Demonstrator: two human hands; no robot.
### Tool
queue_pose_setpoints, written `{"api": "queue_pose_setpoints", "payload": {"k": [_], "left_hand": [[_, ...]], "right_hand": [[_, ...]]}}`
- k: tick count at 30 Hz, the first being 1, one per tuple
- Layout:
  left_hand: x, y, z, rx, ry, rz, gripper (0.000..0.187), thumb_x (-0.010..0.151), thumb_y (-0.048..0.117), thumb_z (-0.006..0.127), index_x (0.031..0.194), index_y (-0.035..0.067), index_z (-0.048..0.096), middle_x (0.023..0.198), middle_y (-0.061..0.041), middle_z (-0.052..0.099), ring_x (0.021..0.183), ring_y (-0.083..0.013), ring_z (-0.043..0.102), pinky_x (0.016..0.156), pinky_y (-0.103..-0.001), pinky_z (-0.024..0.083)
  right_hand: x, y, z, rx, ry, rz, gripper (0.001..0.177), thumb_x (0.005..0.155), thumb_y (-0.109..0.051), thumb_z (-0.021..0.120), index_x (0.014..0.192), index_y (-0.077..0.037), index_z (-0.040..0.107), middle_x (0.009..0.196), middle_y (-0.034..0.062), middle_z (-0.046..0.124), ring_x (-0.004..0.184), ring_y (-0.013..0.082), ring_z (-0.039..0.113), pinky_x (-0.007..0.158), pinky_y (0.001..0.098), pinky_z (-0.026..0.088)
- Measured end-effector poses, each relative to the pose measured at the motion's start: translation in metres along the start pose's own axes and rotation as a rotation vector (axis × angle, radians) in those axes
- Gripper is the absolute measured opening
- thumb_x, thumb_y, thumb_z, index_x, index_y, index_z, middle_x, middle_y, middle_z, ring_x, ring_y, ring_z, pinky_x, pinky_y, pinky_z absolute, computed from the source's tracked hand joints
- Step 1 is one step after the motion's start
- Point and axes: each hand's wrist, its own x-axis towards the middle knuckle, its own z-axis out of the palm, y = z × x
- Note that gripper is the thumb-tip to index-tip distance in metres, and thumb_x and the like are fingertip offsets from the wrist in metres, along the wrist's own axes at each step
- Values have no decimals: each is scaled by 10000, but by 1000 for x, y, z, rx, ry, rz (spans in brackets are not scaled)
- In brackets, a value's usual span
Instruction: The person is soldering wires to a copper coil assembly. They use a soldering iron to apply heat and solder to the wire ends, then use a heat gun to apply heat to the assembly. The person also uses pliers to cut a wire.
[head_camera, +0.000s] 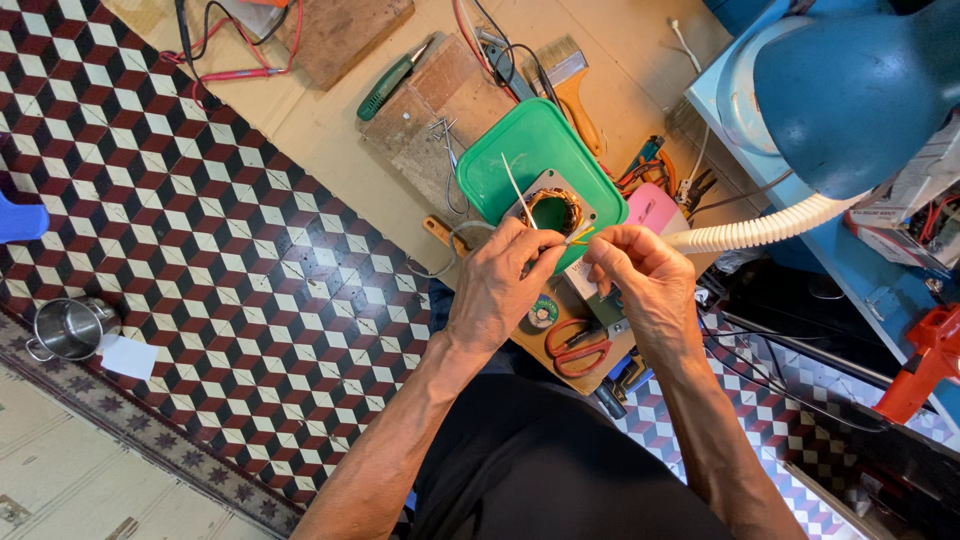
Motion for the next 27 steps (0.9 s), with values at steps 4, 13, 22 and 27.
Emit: {"api": "queue_pose_setpoints", "payload": {"k": [4,13,22,27], "left_hand": [[0,0,0,16,7,-2,163,964,124,732,1120,82,715,943,-42,608,775,-166,681,654,-310,573],[-1,0,0,33,30,44,151,965,119,728,1107,77,700,957,-46,613,790,-177,690,666,-312,576],[-1,-2,1,54,45,78,147,964,115,733,1100,67,701,949,-51,627,787,-186,685,660,-315,571],[-1,-2,1,41,31,83,144,975,110,723,1107,56,697,956,-55,625,796,-185,685,668,-307,576]], "right_hand": [[3,2,2,37,25,26,176,996,-131,686,1052,35,703,876,47,693,718,84,602,657,221,479],[10,5,2,13,2,12,178,1009,-147,668,1016,29,696,836,36,673,707,80,609,629,222,489],[10,2,3,-35,14,36,198,1005,-174,679,1007,22,705,817,31,667,686,72,594,624,213,475],[8,1,3,-58,20,23,200,999,-183,690,1007,15,714,810,20,658,660,59,555,605,203,440]]}}
